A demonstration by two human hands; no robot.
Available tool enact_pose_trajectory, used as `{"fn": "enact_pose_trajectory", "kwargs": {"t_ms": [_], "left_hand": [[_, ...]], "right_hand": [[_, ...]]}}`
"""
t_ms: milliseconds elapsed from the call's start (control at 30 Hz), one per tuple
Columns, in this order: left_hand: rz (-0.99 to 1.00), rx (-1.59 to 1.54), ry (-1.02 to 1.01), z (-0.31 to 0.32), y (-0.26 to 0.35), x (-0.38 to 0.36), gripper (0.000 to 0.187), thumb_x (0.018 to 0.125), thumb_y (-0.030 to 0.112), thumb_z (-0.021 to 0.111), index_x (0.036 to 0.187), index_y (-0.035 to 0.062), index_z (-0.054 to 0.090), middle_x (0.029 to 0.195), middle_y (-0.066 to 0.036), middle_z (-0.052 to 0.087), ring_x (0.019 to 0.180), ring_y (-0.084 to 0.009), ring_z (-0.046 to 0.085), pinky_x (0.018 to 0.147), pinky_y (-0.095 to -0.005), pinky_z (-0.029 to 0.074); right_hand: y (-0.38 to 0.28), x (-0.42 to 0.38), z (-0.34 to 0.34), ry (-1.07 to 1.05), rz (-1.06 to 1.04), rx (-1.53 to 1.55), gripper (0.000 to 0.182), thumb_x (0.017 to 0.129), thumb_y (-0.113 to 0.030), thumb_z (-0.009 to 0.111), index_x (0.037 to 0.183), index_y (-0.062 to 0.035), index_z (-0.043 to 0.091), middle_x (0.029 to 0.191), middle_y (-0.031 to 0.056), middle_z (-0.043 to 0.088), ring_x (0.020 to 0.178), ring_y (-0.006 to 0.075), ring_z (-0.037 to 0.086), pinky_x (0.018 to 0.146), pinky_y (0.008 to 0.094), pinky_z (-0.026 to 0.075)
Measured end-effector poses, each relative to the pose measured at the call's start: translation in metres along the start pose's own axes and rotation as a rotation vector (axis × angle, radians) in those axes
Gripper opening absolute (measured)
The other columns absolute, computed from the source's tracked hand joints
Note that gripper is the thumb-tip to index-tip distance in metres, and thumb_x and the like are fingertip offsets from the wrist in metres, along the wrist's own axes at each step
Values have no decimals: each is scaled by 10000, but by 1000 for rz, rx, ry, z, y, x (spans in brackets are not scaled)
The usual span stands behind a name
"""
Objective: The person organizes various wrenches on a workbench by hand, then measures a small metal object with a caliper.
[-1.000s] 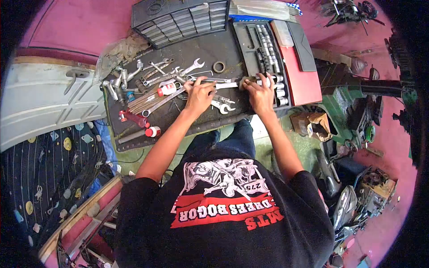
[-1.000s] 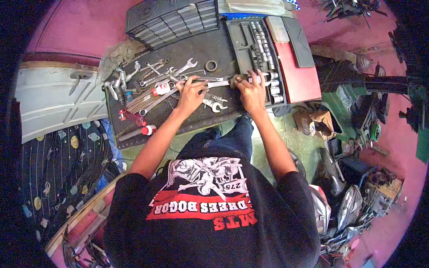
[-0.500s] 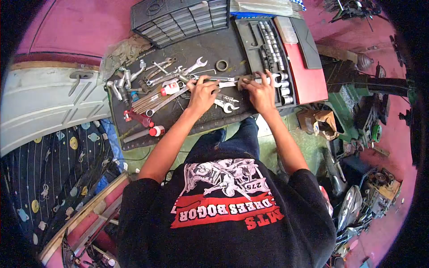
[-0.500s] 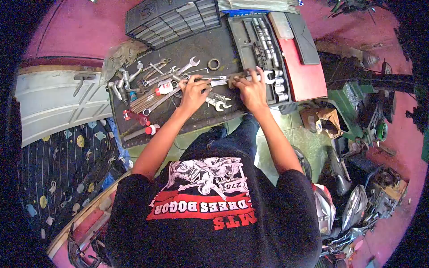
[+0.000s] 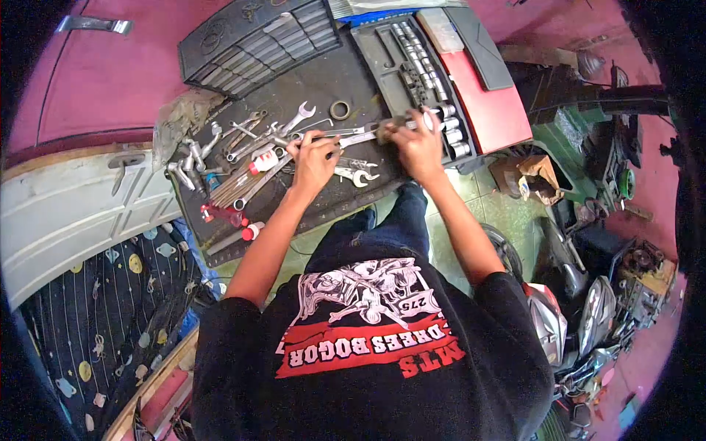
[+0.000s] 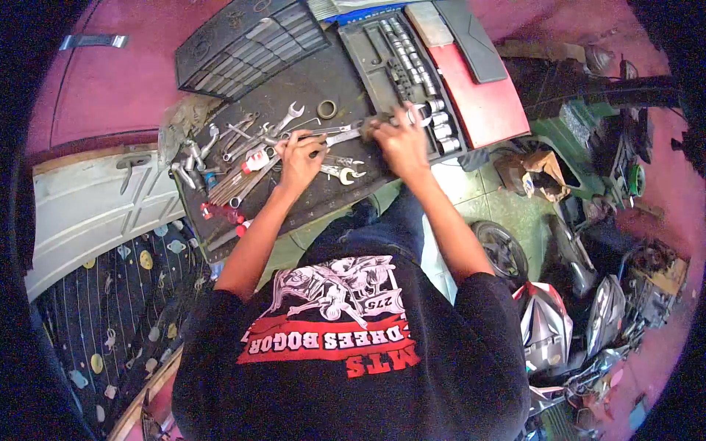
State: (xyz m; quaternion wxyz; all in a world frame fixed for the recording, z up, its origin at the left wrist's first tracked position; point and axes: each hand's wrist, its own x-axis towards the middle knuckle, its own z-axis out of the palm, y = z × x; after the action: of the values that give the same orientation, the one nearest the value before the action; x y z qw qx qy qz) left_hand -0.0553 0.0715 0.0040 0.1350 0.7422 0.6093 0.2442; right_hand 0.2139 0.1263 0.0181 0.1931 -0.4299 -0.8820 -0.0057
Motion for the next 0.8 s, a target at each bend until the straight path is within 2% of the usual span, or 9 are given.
{"fn": "enact_pose_trajectory", "kwargs": {"t_ms": [133,333,433,600,667,800], "left_hand": [[-3,21,-7,2,-2,0,85,810,205,748,844,140,790,1130,55,768,1177,-196,581,1002,-481,281],[-17,-2,25,4,1,0,58,791,179,778,828,137,794,1117,59,772,1163,-194,595,1000,-476,279],[-18,0,30,3,0,0,57,782,175,791,826,140,795,1114,58,772,1163,-187,595,996,-473,280],[-21,16,36,6,1,-1,53,783,175,794,819,136,789,1107,51,774,1159,-188,597,991,-463,280],[-22,13,49,6,1,-2,48,777,175,804,809,145,786,1099,57,776,1153,-177,603,993,-459,283],[-32,2,62,7,1,-2,58,777,176,797,821,138,789,1097,54,774,1144,-187,602,989,-460,282]], "right_hand": [[43,-21,-29,134,129,-13,434,655,-39,688,1043,-211,780,1178,-71,745,1281,294,557,1166,565,287],[42,-22,-27,99,153,-48,443,652,-32,685,1046,-210,783,1160,-70,748,1282,290,553,1156,541,303],[49,-18,-30,148,238,3,437,632,-28,691,1022,-200,791,1137,-57,752,1284,287,548,1150,539,300],[42,-11,-31,127,230,6,449,614,-25,697,1021,-191,787,1136,-49,750,1279,289,545,1162,537,291],[36,-11,-31,55,149,-26,423,628,-29,708,1010,-192,789,1100,-44,755,1255,284,559,1159,540,298],[46,-8,-34,153,214,-14,405,636,-31,708,998,-194,789,1066,-48,759,1245,280,567,1161,540,297]]}}
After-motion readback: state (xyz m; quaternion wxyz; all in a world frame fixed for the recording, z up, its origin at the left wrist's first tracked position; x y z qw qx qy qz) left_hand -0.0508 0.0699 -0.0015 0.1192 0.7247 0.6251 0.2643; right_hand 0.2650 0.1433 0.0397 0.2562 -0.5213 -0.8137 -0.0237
